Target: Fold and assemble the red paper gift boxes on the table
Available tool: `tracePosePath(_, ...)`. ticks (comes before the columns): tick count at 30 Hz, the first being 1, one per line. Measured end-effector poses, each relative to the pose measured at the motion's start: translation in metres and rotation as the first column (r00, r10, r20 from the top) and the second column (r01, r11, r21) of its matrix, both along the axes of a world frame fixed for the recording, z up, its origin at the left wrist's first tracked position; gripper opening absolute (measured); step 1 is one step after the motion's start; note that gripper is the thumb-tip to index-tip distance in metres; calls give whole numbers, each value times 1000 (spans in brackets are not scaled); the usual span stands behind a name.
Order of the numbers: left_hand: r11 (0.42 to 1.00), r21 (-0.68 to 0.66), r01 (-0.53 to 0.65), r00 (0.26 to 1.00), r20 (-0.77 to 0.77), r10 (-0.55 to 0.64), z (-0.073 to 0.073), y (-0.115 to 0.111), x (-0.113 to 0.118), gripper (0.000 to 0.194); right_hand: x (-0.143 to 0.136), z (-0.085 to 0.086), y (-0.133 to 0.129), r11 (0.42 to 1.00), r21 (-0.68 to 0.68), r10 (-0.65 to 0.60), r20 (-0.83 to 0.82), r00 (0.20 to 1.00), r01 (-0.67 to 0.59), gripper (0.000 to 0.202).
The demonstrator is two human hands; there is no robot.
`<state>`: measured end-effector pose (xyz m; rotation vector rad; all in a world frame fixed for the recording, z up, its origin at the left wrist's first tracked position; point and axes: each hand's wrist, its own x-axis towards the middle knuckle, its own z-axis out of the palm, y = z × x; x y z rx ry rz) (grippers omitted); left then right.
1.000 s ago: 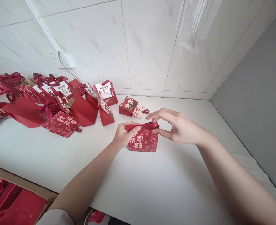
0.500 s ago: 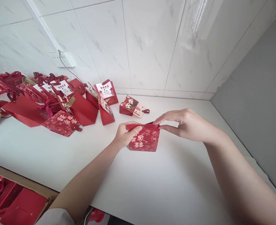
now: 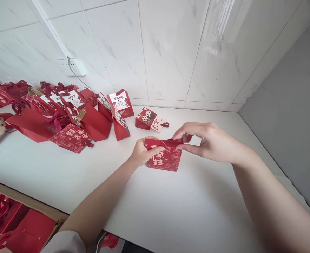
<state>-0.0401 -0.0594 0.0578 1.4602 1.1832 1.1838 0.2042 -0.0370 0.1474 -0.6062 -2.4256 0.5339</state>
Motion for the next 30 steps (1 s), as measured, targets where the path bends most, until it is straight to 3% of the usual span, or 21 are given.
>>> tracePosePath(4, 999, 43, 25, 1000, -20, -24, -3, -2, 4, 32, -9, -3, -5, 997, -16, -76, -124, 989, 74, 14)
tracePosePath(8, 997, 54, 48, 998, -48, -45, -3, -4, 5, 30, -15, -3, -7, 998, -38, -51, -261, 964, 43, 28)
tracePosePath(12, 990, 120, 72, 996, -61, -65, -9, -3, 2, 38, -15, -7, -4, 993, 14, -112, -146, 983, 116, 10)
tracePosePath(16, 970, 230, 81, 995, 37, -92, -21, -2, 0, 57, -20, -13, -2, 990, 6, -142, -100, 985, 143, 9)
tracePosePath(20, 963, 264, 54, 998, -51, -42, -24, -2, -1, 52, -30, -17, -7, 988, -18, -155, -132, 979, 154, 14)
tracePosePath(30, 919, 395, 2, 961, -254, 108, -17, -5, -1, 42, -45, -33, -10, 973, -14, -231, -137, 963, 231, 17)
